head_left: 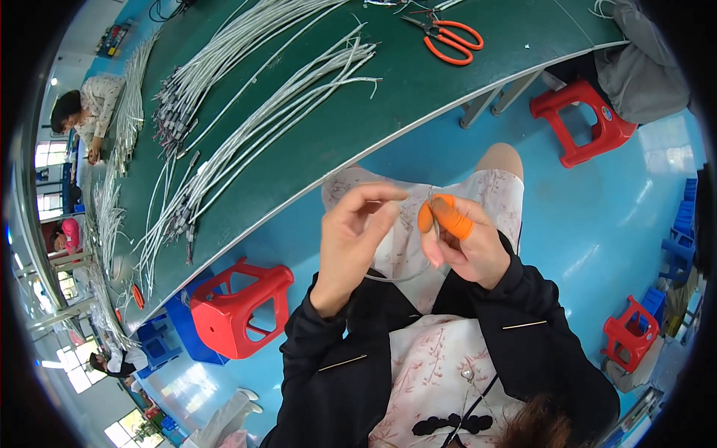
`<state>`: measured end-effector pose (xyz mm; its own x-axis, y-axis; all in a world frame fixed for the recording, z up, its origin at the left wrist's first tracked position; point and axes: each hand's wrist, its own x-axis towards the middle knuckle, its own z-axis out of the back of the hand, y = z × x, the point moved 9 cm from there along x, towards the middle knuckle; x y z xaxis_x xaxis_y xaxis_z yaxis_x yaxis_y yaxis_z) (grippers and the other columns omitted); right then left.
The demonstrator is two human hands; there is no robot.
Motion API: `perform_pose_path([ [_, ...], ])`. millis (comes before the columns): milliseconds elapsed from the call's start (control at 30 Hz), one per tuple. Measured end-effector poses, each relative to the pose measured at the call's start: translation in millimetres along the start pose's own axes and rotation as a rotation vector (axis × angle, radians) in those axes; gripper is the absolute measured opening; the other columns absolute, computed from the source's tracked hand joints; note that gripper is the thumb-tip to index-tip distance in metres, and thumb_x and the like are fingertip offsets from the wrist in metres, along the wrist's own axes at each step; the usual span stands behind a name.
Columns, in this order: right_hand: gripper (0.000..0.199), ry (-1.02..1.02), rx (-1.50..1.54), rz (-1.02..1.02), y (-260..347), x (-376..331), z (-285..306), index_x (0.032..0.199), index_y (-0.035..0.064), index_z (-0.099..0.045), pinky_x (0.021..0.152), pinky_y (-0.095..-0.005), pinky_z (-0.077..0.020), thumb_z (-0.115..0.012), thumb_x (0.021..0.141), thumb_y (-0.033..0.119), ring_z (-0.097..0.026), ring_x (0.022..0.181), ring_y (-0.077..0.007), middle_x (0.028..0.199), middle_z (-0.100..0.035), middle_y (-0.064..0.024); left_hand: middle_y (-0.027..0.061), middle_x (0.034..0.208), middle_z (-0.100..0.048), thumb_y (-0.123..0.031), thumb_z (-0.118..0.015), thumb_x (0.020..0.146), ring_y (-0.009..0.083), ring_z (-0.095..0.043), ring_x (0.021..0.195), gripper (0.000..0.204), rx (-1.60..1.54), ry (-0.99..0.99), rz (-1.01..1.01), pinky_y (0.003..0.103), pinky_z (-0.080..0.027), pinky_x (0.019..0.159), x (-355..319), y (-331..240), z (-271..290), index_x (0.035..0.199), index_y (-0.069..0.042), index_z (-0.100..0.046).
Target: The person peels back the outer casing of a cable by hand and uses shears to trim the internal wires. After repeating these steps on several cables, the person gathers the finished wires from the table and sets them aside.
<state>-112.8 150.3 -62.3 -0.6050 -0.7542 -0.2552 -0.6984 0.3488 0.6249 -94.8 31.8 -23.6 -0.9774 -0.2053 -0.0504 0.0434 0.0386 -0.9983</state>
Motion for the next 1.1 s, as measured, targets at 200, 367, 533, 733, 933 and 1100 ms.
perform_pose_path([
  [200,0.033,0.096,0.045,-0.024,-8.6,-0.3,-4.7,0.091,0.0011,-0.054,0.041,-0.0198,-0.0286,-0.038,0.102,0.028,-0.029,0.036,-0.0053,0.057,-0.056,-0.0093,0.0085,0.110,-0.059,0.000,-0.058,0.085,0.0168,-0.053,0.102,0.012,-0.480,0.233,0.198,0.030,-0.041,0.093,5.0,22.5,-25.2,0.095,-0.001,-0.066],
  [367,0.035,0.127,-0.008,-0.054,-10.5,0.2,-6.0,0.091,0.0008,-0.053,0.041,-0.0193,-0.0287,-0.037,0.102,0.029,-0.030,0.037,-0.0052,0.057,-0.056,-0.0091,0.0094,0.109,-0.060,0.001,-0.058,0.085,0.0166,-0.053,0.103,0.013,-0.503,0.268,0.246,0.031,-0.041,0.094,3.2,29.4,-23.0,0.095,-0.002,-0.066],
  [533,0.034,0.115,-0.085,-0.091,-12.6,2.4,-1.5,0.097,-0.0001,-0.054,0.042,-0.0184,-0.0298,-0.037,0.102,0.029,-0.035,0.039,-0.0062,0.061,-0.058,-0.0104,0.0096,0.108,-0.060,0.000,-0.059,0.085,0.0159,-0.054,0.102,0.011,-0.445,0.219,0.267,0.031,-0.041,0.093,3.2,33.6,-17.7,0.094,-0.001,-0.066],
  [733,0.032,-0.039,-0.136,-0.017,-5.2,4.5,2.7,0.108,-0.0011,-0.052,0.044,-0.0178,-0.0335,-0.043,0.100,0.028,-0.044,0.044,-0.0079,0.076,-0.062,-0.0132,0.0086,0.103,-0.062,0.000,-0.061,0.086,0.0153,-0.058,0.098,0.012,-0.390,0.071,0.230,0.029,-0.044,0.089,-1.5,21.6,-12.8,0.097,0.001,-0.063],
  [933,0.028,-0.284,-0.571,0.426,48.4,-4.5,-0.4,0.113,-0.0012,-0.051,0.048,-0.0191,-0.0367,-0.055,0.094,0.020,-0.053,0.056,-0.0095,0.087,-0.062,-0.0098,0.0078,0.097,-0.064,-0.001,-0.061,0.088,0.0145,-0.062,0.091,0.014,-0.054,-0.020,0.099,0.026,-0.048,0.084,-4.1,5.7,-6.0,0.101,0.004,-0.059],
  [1100,0.020,-0.304,-0.618,0.453,57.6,-8.0,-4.8,0.106,-0.0012,-0.055,0.052,-0.0190,-0.0372,-0.060,0.091,0.011,-0.054,0.059,-0.0085,0.084,-0.061,-0.0059,0.0076,0.095,-0.064,-0.002,-0.061,0.089,0.0136,-0.063,0.089,0.014,-0.076,-0.013,0.092,0.025,-0.048,0.083,-4.1,6.8,-14.6,0.101,0.004,-0.059],
])
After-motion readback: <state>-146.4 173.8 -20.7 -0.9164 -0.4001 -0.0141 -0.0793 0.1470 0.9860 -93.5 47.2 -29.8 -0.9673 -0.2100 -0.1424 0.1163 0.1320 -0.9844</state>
